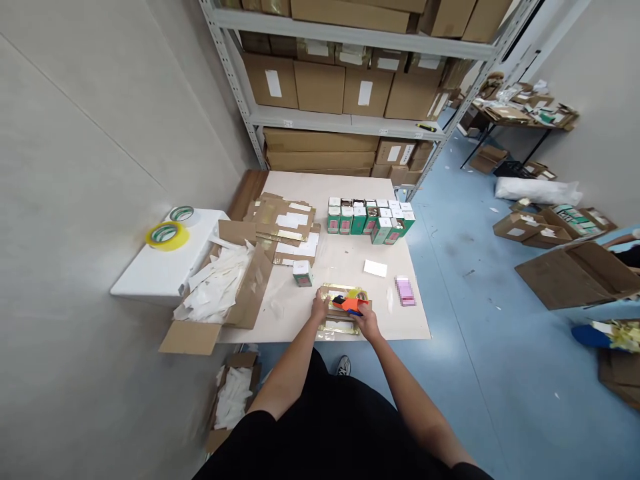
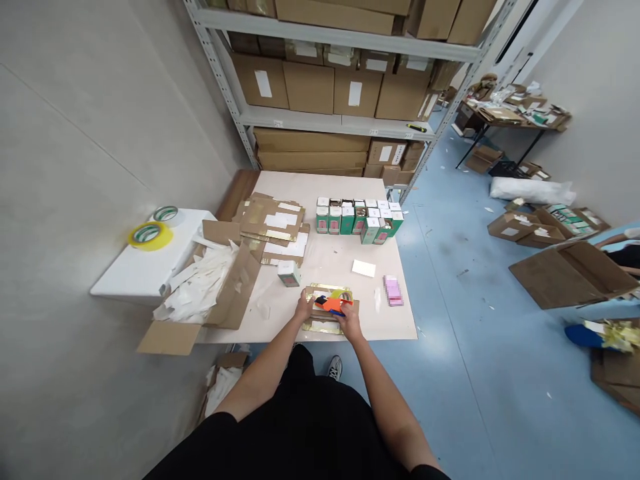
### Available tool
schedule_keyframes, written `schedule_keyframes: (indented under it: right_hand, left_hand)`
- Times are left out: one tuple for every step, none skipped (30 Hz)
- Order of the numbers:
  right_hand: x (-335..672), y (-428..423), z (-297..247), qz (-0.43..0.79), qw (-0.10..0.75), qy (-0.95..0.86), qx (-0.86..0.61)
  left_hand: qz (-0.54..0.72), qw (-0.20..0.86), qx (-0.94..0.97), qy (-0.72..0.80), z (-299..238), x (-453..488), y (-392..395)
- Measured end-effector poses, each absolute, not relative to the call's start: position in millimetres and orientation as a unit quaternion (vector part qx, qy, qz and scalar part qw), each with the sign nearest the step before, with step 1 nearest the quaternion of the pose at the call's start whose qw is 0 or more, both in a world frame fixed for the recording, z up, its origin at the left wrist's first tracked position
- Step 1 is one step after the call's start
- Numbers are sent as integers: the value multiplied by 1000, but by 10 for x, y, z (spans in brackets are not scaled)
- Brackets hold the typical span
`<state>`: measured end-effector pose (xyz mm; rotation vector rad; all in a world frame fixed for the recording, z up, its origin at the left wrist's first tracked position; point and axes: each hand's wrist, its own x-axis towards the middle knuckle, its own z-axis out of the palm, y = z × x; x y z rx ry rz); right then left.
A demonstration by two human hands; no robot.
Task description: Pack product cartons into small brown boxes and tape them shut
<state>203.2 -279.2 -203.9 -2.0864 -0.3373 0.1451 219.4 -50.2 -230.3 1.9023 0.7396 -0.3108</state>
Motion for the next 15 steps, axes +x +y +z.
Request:
schedule_keyframes:
  right_hand:
    - [2033, -2804, -2052, 63, 488, -136, -860]
    - [2039, -2817, -2066, 62, 488, -134, -860]
    - [2046, -2829, -2082, 60, 490, -135, -859]
    - [2052, -2838, -2100, 54, 495, -139, -856]
    - [2056, -2846, -2118, 47, 502, -143, -851]
    - [2056, -2852, -2134, 41, 510, -147, -846]
    - [2054, -2857, -2147, 37, 518, -149, -842]
    - [2050, -2862, -2156, 36, 525, -150, -837]
    - [2046, -2865, -2160, 38, 530, -150, -834]
    - [2044, -2869, -2159, 41, 535, -150, -831]
    - [2043, -2871, -2154, 46, 538, -149, -828]
    - [2044, -2872, -2148, 50, 540, -149, -827]
    - [2046, -2873, -2143, 54, 541, -148, -826]
    - [2050, -2872, -2139, 56, 541, -148, -826]
    - [2053, -2871, -2138, 56, 541, -148, -826]
  left_hand:
    - [-136, 518, 790, 299, -2285, 2190, -485]
    - [-139, 517, 791, 295, -2259, 2184, -469]
    - [-133, 511, 796, 296, -2225, 2176, -453]
    - [-113, 498, 805, 301, -2182, 2169, -441]
    - [-79, 481, 818, 306, -2132, 2167, -431]
    - [-40, 464, 829, 309, -2073, 2173, -427]
    - [-10, 454, 836, 307, -2008, 2191, -427]
    - [3, 455, 839, 298, -1938, 2223, -432]
    - [-6, 469, 837, 283, -1863, 2270, -443]
    - [-44, 493, 827, 267, -1787, 2331, -457]
    - [-96, 520, 810, 253, -1711, 2403, -475]
    - [-145, 548, 788, 242, -1636, 2481, -496]
    - [-185, 566, 768, 236, -1566, 2560, -518]
    - [-221, 576, 752, 231, -1502, 2633, -541]
    - [-249, 582, 741, 225, -1443, 2698, -562]
